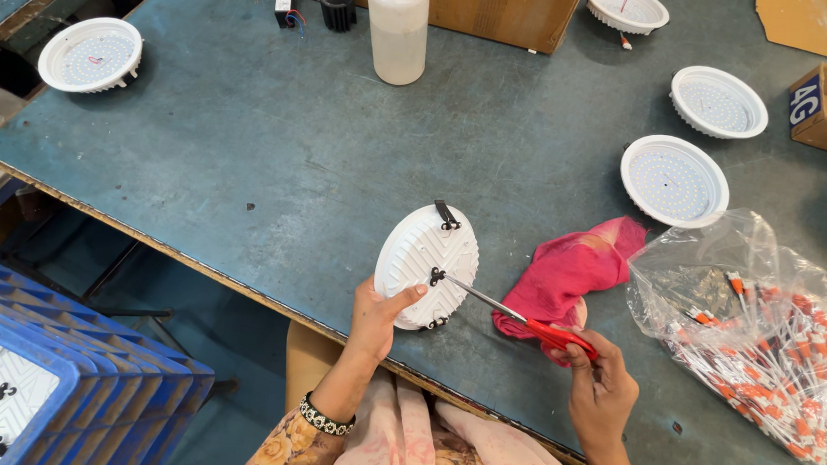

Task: The person cuts a pink fabric with scissors, then handles white circular LED modules, inserting orange wire connectors into the modules and trimming wires. The work is performed at a low table with bins of parts nearby.

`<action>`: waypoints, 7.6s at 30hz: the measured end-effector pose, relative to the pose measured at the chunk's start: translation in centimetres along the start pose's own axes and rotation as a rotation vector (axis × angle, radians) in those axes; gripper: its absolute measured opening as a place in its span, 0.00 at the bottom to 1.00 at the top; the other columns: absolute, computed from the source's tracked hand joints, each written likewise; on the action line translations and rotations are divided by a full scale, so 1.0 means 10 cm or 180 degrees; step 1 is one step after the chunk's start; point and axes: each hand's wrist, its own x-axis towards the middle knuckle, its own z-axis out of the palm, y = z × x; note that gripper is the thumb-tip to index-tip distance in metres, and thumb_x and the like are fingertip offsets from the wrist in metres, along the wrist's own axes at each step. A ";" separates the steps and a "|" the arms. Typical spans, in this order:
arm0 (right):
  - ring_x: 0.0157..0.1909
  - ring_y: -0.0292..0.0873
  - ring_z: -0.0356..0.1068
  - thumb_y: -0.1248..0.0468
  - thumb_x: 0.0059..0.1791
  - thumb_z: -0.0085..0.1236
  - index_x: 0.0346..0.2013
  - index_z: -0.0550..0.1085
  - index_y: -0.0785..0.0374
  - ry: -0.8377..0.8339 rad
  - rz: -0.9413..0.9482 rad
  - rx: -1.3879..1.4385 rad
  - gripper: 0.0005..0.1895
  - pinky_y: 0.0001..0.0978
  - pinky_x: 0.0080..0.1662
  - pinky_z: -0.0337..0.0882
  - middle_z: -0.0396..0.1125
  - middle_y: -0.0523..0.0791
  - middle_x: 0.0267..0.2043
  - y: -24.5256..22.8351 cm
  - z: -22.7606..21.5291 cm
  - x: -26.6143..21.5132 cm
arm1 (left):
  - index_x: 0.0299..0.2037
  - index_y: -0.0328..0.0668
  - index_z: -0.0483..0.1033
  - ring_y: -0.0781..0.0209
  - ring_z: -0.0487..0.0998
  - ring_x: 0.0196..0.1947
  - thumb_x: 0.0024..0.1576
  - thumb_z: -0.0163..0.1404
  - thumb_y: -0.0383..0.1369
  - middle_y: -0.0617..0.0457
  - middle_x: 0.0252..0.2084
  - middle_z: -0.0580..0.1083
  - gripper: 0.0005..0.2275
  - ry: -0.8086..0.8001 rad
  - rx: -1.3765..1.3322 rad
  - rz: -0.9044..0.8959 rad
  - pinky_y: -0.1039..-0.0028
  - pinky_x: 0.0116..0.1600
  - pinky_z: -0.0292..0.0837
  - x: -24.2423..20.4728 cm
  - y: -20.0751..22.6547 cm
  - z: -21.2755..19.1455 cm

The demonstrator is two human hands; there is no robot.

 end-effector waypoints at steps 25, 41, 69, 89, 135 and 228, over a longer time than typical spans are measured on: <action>0.35 0.42 0.77 0.68 0.39 0.74 0.30 0.72 0.67 -0.0110 -0.1478 -0.1369 0.15 0.28 0.38 0.73 0.76 0.49 0.35 -0.62 0.01 0.26 | 0.52 0.25 0.76 0.61 0.81 0.44 0.50 0.61 0.21 0.44 0.47 0.80 0.19 -0.0245 0.0282 0.0028 0.70 0.51 0.78 0.01 -0.07 0.10; 0.31 0.45 0.75 0.70 0.39 0.74 0.29 0.72 0.65 -0.0577 -0.2025 -0.1523 0.15 0.30 0.33 0.71 0.74 0.48 0.31 -0.66 -0.03 0.22 | 0.52 0.28 0.77 0.64 0.81 0.44 0.53 0.61 0.26 0.47 0.47 0.81 0.17 -0.0353 0.0928 0.0236 0.74 0.50 0.77 -0.16 -0.01 0.17; 0.30 0.40 0.72 0.69 0.44 0.69 0.29 0.72 0.60 -0.0336 -0.1892 -0.0948 0.11 0.30 0.32 0.68 0.74 0.46 0.33 -0.72 0.17 0.14 | 0.49 0.29 0.77 0.65 0.80 0.43 0.52 0.59 0.23 0.49 0.44 0.81 0.15 -0.0364 0.1103 0.0392 0.75 0.49 0.76 -0.24 0.01 0.18; 0.32 0.40 0.74 0.68 0.43 0.68 0.41 0.78 0.62 -0.0819 -0.2761 -0.1722 0.12 0.28 0.36 0.71 0.77 0.46 0.42 -0.83 0.16 0.27 | 0.48 0.27 0.79 0.66 0.80 0.41 0.52 0.60 0.25 0.50 0.42 0.81 0.14 -0.0211 0.1185 0.0529 0.76 0.47 0.76 -0.08 -0.01 0.00; 0.50 0.56 0.73 0.74 0.50 0.48 0.51 0.76 0.64 -0.0027 -0.0253 -0.2222 0.17 0.44 0.52 0.72 0.70 0.53 0.48 0.43 -0.95 1.19 | 0.51 0.24 0.77 0.60 0.80 0.45 0.50 0.59 0.16 0.45 0.47 0.79 0.17 0.0044 0.0980 0.0482 0.71 0.52 0.75 0.14 0.15 -0.40; 0.42 0.43 0.78 0.75 0.52 0.56 0.34 0.69 0.71 -0.0242 0.0294 0.0676 0.04 0.30 0.41 0.79 0.75 0.55 0.41 -0.31 0.09 0.05 | 0.53 0.26 0.76 0.60 0.81 0.45 0.51 0.60 0.21 0.44 0.48 0.80 0.19 -0.0267 0.0177 -0.0072 0.69 0.52 0.77 -0.29 -0.05 0.27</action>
